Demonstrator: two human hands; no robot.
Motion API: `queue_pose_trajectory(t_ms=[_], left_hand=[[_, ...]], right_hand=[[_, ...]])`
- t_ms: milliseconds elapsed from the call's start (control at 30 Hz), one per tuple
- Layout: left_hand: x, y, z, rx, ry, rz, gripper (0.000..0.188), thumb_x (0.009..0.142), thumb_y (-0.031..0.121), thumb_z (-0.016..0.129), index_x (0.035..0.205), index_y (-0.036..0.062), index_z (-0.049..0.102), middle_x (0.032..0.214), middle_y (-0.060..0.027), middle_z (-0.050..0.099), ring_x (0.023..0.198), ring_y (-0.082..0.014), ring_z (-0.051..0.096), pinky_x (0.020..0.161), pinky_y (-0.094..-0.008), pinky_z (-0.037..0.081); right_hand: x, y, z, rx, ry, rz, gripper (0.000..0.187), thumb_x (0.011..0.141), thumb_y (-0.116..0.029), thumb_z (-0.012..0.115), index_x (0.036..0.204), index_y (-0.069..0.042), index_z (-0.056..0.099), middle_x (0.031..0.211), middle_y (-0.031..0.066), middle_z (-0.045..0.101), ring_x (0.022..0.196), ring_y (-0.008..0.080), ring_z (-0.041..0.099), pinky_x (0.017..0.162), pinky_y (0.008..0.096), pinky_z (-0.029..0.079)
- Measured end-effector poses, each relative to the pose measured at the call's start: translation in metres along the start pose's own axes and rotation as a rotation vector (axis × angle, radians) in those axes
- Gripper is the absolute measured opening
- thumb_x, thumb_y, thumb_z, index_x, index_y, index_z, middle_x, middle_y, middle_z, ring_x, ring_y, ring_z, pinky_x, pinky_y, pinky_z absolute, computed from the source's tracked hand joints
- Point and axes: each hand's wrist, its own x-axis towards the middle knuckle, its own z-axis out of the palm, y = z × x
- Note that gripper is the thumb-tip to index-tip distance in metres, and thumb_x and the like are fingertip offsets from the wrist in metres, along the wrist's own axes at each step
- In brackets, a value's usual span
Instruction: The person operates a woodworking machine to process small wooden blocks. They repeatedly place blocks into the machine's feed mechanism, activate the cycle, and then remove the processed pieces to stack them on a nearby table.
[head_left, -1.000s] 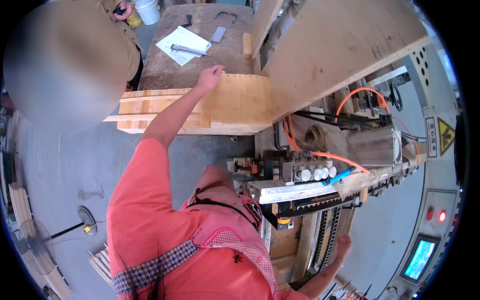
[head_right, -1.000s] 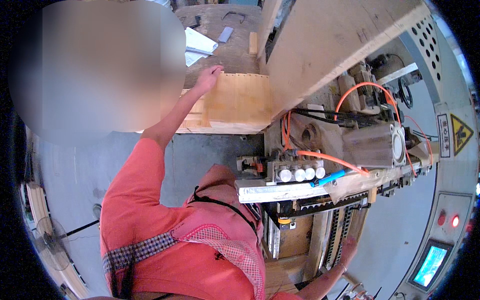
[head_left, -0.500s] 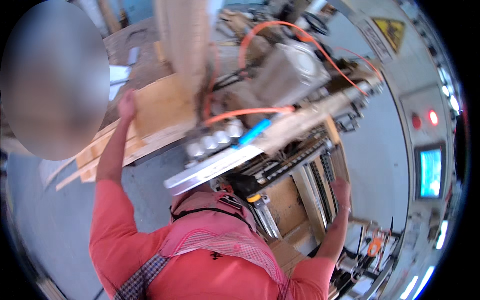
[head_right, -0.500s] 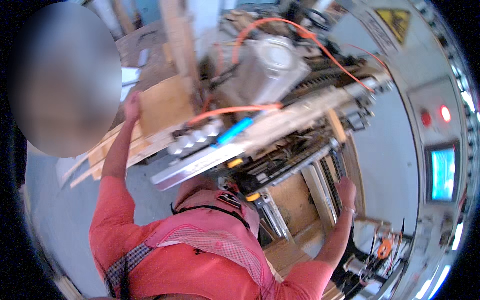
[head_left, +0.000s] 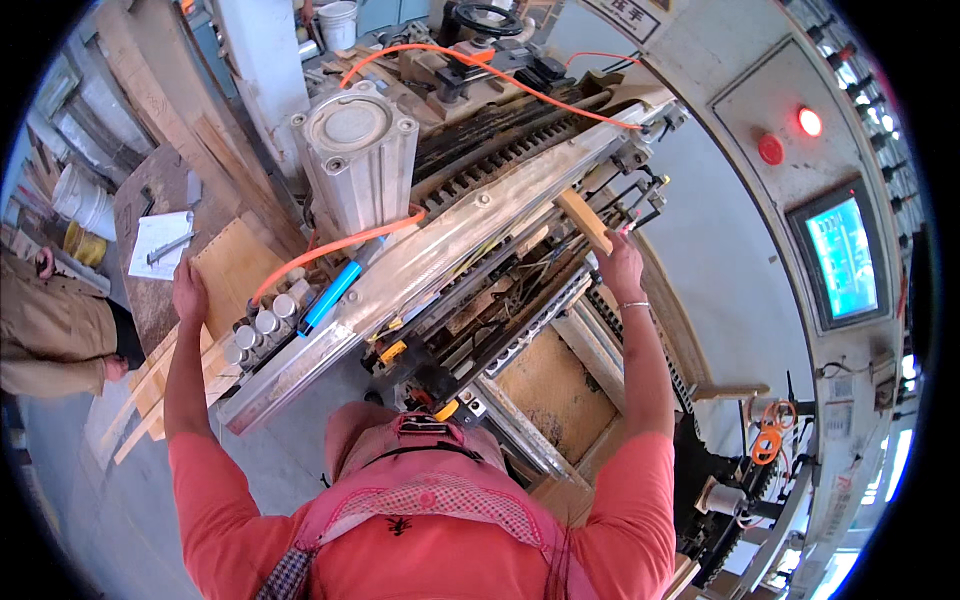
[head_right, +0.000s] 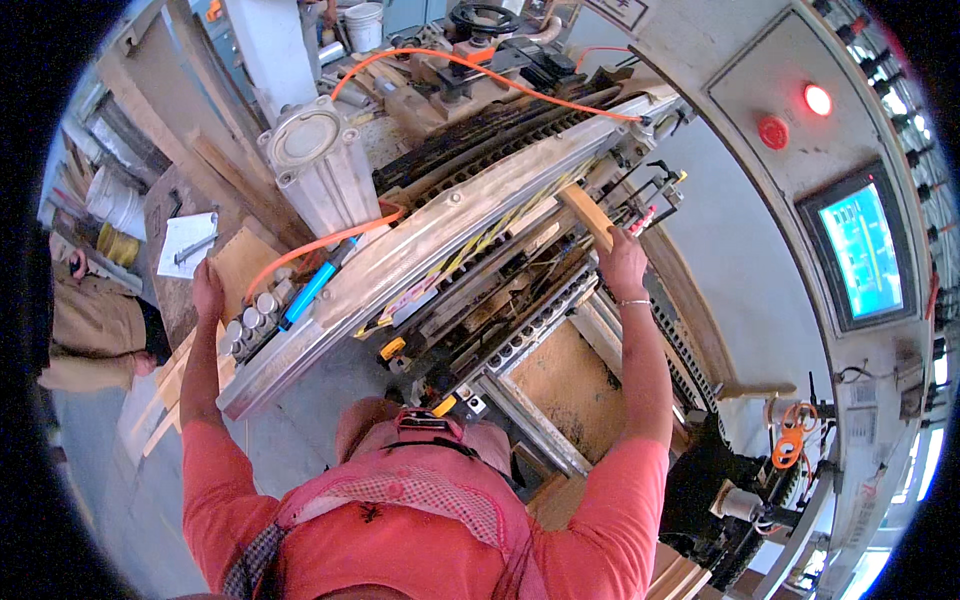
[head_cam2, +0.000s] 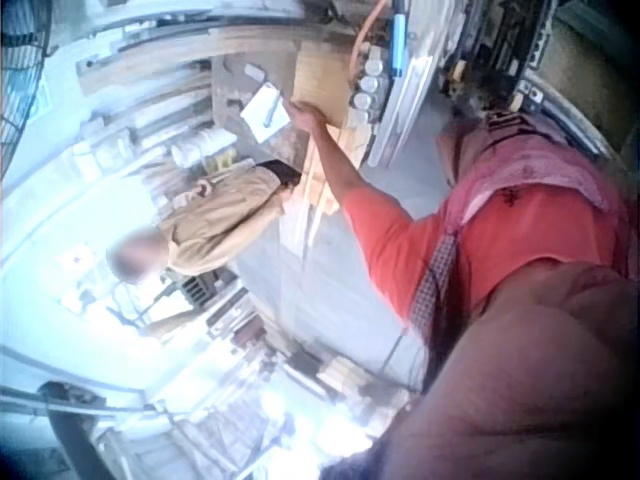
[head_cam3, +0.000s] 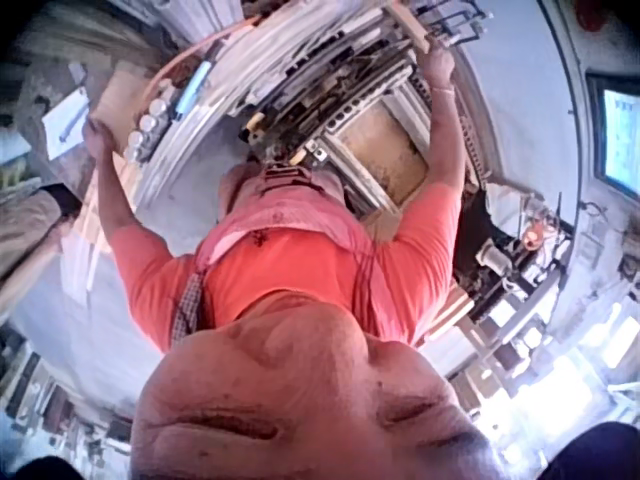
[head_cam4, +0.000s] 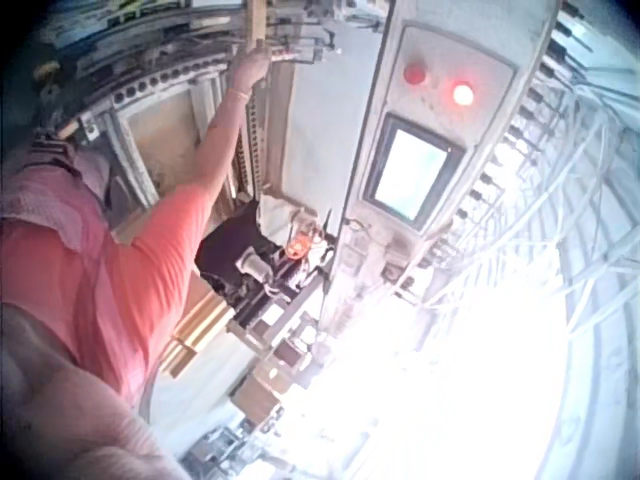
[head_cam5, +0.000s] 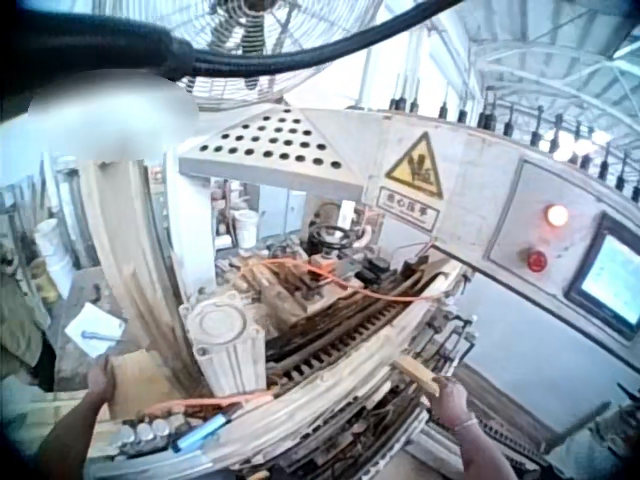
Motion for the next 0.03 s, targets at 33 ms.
queue_pose_trajectory(t_ms=[33], left_hand=[[0.0006,-0.0008,0.0027,0.017,0.035,0.015,0.044,0.092,0.030,0.039,0.128,0.0048,0.042,0.125,-0.0187,0.047,0.114,-0.0344,0.047,0.095,-0.0410,0.038]], right_hand=[[0.0064,-0.0008,0.0074,-0.024,0.024,-0.004,0.034,0.071,-0.022,0.069,0.100,-0.007,0.060,0.103,0.0141,0.061,0.098,0.0307,0.057,0.078,0.0374,0.047]])
